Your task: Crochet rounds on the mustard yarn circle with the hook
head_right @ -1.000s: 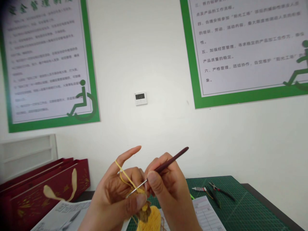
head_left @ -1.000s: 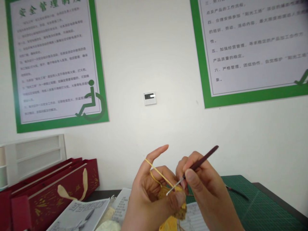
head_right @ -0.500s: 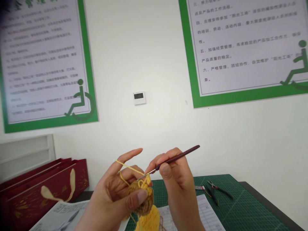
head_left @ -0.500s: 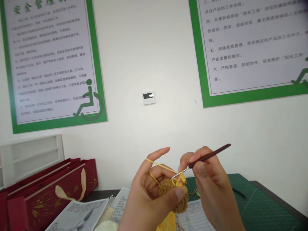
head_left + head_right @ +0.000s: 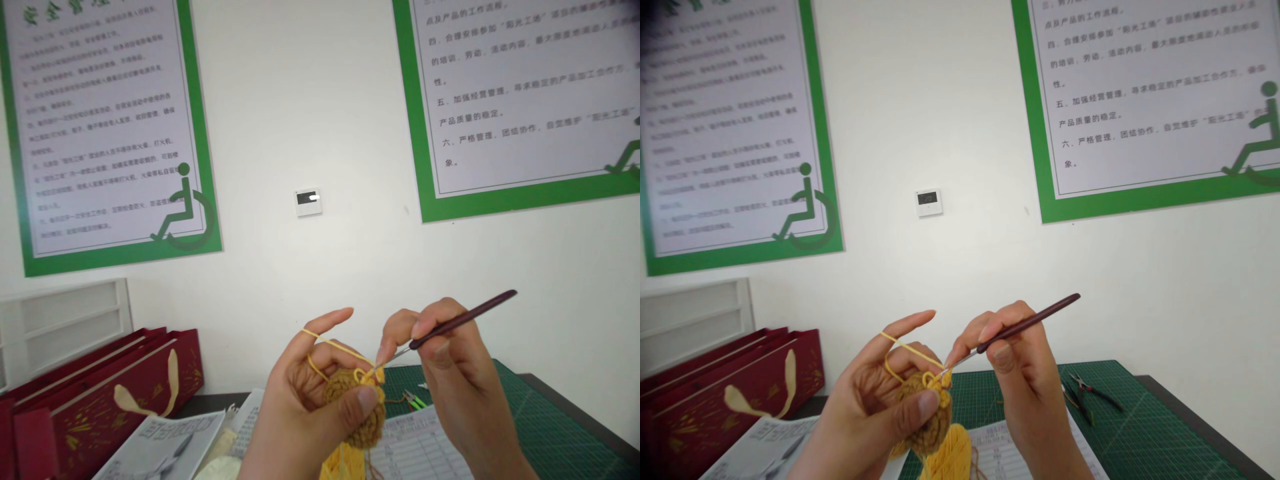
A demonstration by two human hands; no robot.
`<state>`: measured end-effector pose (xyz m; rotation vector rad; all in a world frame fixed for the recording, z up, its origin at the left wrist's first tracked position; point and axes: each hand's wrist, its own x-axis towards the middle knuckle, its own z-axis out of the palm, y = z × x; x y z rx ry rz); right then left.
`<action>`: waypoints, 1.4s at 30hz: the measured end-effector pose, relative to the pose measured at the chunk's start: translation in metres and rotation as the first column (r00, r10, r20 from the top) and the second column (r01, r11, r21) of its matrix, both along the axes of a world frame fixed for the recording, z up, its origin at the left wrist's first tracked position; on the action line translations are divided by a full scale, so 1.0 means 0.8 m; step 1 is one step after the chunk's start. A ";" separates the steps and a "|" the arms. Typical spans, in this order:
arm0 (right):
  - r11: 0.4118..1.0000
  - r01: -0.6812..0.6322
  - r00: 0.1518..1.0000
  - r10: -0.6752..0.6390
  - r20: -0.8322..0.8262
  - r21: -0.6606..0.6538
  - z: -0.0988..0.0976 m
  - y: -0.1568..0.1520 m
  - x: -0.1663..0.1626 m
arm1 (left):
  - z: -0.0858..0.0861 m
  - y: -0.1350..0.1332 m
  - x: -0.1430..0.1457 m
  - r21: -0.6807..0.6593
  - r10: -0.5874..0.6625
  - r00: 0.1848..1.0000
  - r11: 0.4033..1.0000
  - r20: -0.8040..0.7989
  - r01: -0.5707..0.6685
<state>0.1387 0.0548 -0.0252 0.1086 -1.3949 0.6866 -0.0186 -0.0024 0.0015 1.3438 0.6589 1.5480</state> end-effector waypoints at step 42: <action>0.855 0.493 0.864 -0.460 -0.206 0.159 -0.001 -0.019 -0.016 | 0.001 -0.013 0.023 0.074 0.161 0.985 0.983 0.068 -0.166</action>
